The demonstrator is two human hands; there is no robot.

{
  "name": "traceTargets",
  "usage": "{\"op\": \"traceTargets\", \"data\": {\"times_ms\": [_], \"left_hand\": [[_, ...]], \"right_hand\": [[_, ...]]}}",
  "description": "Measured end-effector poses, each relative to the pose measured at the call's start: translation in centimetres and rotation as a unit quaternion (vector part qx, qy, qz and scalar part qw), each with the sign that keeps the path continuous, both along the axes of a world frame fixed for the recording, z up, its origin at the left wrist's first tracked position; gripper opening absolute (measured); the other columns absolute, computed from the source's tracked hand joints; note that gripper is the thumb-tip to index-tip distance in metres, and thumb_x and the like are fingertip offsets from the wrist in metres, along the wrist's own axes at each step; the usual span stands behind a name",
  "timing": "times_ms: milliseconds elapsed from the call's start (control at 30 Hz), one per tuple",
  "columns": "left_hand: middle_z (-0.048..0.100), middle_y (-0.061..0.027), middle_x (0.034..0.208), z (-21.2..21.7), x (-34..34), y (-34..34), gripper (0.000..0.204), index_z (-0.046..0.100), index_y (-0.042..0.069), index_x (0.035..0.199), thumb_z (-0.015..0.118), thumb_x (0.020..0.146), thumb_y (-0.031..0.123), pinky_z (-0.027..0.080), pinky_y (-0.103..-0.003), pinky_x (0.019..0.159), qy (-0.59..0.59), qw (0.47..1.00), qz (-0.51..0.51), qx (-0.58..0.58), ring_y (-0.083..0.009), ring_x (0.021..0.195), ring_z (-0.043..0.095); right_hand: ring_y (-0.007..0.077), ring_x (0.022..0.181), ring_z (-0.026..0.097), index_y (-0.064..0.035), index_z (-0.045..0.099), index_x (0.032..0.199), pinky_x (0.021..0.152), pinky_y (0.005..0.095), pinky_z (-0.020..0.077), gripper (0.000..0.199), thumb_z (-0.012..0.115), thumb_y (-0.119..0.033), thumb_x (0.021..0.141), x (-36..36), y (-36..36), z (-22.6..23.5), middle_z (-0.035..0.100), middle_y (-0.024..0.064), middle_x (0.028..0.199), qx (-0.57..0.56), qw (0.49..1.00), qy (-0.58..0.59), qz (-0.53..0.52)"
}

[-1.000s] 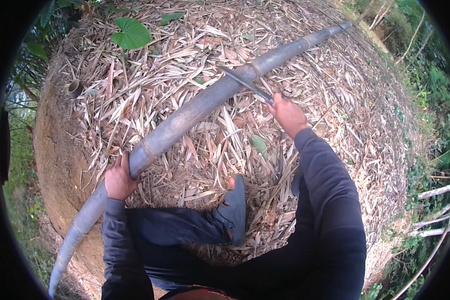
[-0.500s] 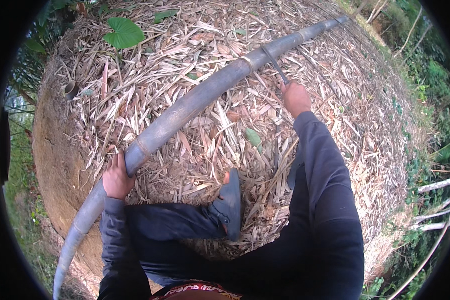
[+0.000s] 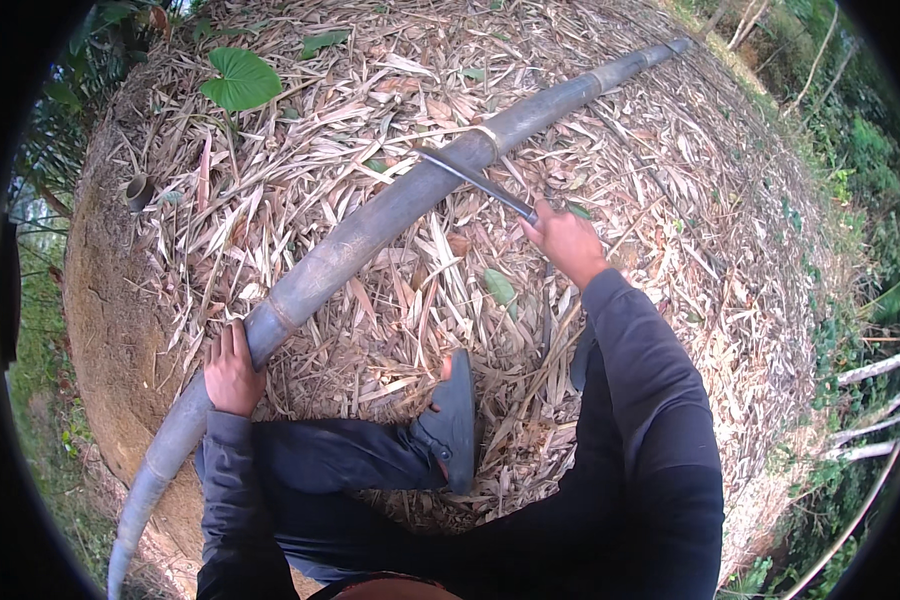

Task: The person sits on the ground in a wooded area and uses a machete to cut a long bamboo pole. They repeatedly strike the bamboo to make a cut, then use the machete to pry and split the bamboo into sections.

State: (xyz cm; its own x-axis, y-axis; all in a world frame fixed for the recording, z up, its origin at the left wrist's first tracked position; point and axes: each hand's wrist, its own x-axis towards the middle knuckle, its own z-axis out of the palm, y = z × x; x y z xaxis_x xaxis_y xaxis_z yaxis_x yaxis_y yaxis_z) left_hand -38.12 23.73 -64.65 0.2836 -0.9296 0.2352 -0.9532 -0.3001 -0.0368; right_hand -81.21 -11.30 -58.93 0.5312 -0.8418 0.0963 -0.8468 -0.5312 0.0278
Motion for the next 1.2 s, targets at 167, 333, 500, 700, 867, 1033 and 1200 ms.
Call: {"op": "traceTargets", "data": {"times_ms": [167,333,500,700,867,1033,1200], "left_hand": [[0.062,-0.0153,0.116,0.1,0.1,-0.3,0.085,0.049,-0.002,0.138,0.085,0.064,0.016,0.054,-0.044,0.090,0.030,0.999,-0.003,0.020,-0.0340,0.103,0.064],[0.063,-0.0165,0.113,0.2,1.0,-0.1,0.083,0.049,-0.003,0.138,0.085,0.065,0.018,0.055,-0.044,0.088,0.036,0.999,0.002,0.021,-0.0352,0.102,0.065],[0.064,-0.0165,0.113,0.3,1.1,-1.0,0.088,0.047,-0.001,0.138,0.085,0.060,0.014,0.057,-0.043,0.085,0.059,0.998,0.000,0.023,-0.0362,0.100,0.066],[0.069,-0.0227,0.100,2.2,3.0,-1.9,0.084,0.051,0.001,0.134,0.085,0.059,0.020,0.059,-0.047,0.078,0.136,0.986,0.007,0.100,-0.0405,0.088,0.071],[0.071,-0.0270,0.100,3.0,5.1,-2.8,0.087,0.056,0.000,0.130,0.089,0.053,0.024,0.058,-0.047,0.080,0.216,0.969,-0.032,0.119,-0.0452,0.089,0.071],[0.072,-0.0199,0.111,1.4,8.5,-4.2,0.089,0.061,0.001,0.129,0.092,0.049,0.022,0.051,-0.039,0.099,0.436,0.875,-0.075,0.197,-0.0350,0.105,0.069],[0.069,-0.0161,0.122,1.6,9.7,-3.7,0.095,0.058,0.000,0.136,0.094,0.051,0.023,0.047,-0.034,0.105,0.517,0.819,-0.056,0.245,-0.0294,0.112,0.065]], "right_hand": [[0.0436,0.077,0.072,-0.0061,0.060,0.110,0.070,0.0544,0.0572,0.041,0.058,-0.046,0.102,-1.1,-3.0,-2.0,0.072,0.0241,0.082,-0.012,0.990,-0.052,-0.130],[0.0450,0.077,0.071,-0.0047,0.060,0.116,0.070,0.0549,0.0570,0.046,0.056,-0.048,0.102,-0.9,-2.1,-1.3,0.072,0.0232,0.080,0.023,0.987,-0.055,-0.148],[0.0392,0.069,0.071,-0.0039,0.056,0.107,0.062,0.0516,0.0561,0.040,0.062,-0.043,0.101,-1.2,-0.7,-2.3,0.071,0.0180,0.075,-0.066,0.995,0.037,0.063],[0.0402,0.067,0.070,-0.0038,0.056,0.106,0.062,0.0507,0.0568,0.042,0.062,-0.044,0.100,-0.2,-2.5,-4.3,0.069,0.0180,0.071,-0.031,0.983,-0.116,-0.137],[0.0404,0.064,0.070,-0.0053,0.057,0.108,0.061,0.0522,0.0574,0.042,0.062,-0.046,0.100,1.0,-0.3,-2.7,0.070,0.0192,0.072,-0.073,0.996,0.003,0.045],[0.0402,0.065,0.069,-0.0059,0.058,0.108,0.061,0.0521,0.0573,0.040,0.061,-0.045,0.100,1.4,-2.5,-1.8,0.070,0.0171,0.072,-0.039,0.994,-0.081,-0.062],[0.0424,0.079,0.072,-0.0059,0.057,0.111,0.073,0.0539,0.0575,0.039,0.063,-0.042,0.099,3.4,0.3,0.7,0.072,0.0201,0.085,-0.002,0.992,0.077,0.099]]}}
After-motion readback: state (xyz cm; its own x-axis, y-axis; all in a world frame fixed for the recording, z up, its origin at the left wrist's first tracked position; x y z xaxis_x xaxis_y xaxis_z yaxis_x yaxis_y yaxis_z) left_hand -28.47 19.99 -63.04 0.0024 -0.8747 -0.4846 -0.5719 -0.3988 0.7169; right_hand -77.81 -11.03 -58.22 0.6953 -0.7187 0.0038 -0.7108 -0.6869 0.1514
